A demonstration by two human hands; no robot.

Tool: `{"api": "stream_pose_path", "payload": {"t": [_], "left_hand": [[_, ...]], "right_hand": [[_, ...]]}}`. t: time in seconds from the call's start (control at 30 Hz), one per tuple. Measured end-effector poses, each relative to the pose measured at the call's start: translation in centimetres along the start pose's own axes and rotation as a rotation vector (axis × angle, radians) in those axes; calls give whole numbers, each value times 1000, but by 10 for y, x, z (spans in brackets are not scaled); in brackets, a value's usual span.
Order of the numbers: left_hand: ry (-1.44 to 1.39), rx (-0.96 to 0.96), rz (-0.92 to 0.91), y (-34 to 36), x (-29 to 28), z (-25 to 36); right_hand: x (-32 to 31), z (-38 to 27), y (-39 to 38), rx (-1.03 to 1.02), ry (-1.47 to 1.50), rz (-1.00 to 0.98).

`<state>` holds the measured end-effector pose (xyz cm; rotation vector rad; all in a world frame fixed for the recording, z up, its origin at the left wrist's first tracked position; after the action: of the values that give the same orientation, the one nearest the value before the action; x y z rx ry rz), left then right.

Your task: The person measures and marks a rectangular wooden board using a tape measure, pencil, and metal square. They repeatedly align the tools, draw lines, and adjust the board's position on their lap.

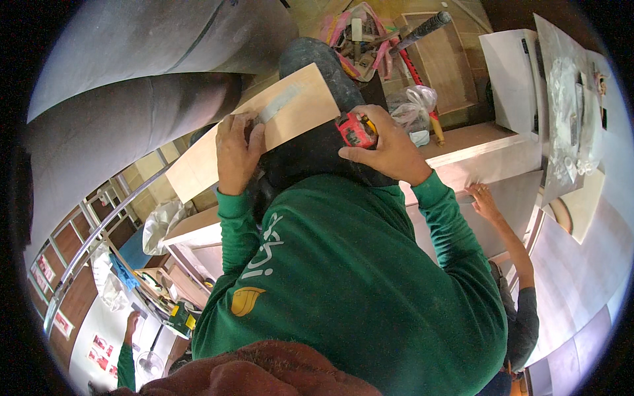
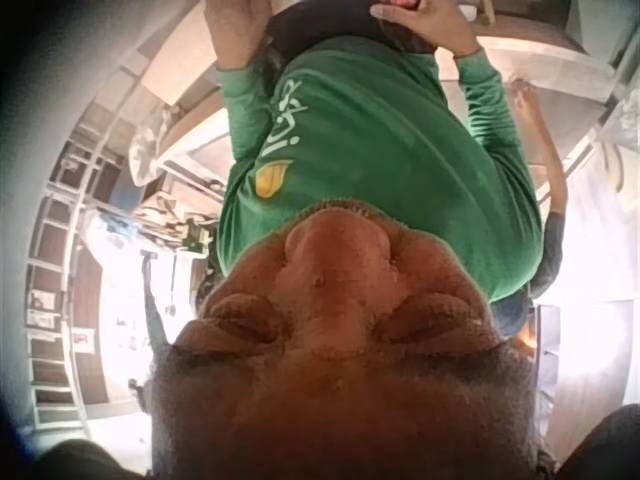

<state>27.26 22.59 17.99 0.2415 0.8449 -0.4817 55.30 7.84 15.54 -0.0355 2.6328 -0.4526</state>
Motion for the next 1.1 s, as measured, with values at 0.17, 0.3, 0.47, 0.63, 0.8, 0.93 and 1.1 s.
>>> {"api": "stream_pose_path", "payload": {"t": [0.17,0.3,0.47,0.63,0.8,0.93,1.1], "left_hand": [[-145,40,10,-8,-10,15],[-569,-42,-179,-6,29,73],[-843,-111,-361,-14,76,78],[-891,-210,-512,-21,94,73],[-758,-286,-476,-4,67,63],[-537,-60,-253,45,21,62],[-308,199,-151,120,44,28]], "right_hand": [[2,-3,0,-4,22,-9],[7,-21,2,-168,-89,-34],[7,-36,-5,-243,-203,-39],[27,-31,-7,-111,-16,-194],[29,-24,-10,-18,26,-139],[13,15,-36,199,-183,-181],[-2,22,-51,477,-247,-336]]}}
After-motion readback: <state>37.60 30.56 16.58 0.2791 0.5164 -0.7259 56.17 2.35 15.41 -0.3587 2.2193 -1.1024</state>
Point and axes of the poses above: each hand's wrist, its own y-axis towards the middle knuckle, its own x-axis out of the palm, z = x × y, the point moved 7 cm from there along y, towards the middle knuckle, and after that the axes turned 10 degrees about -y, right-handed, at the moved point
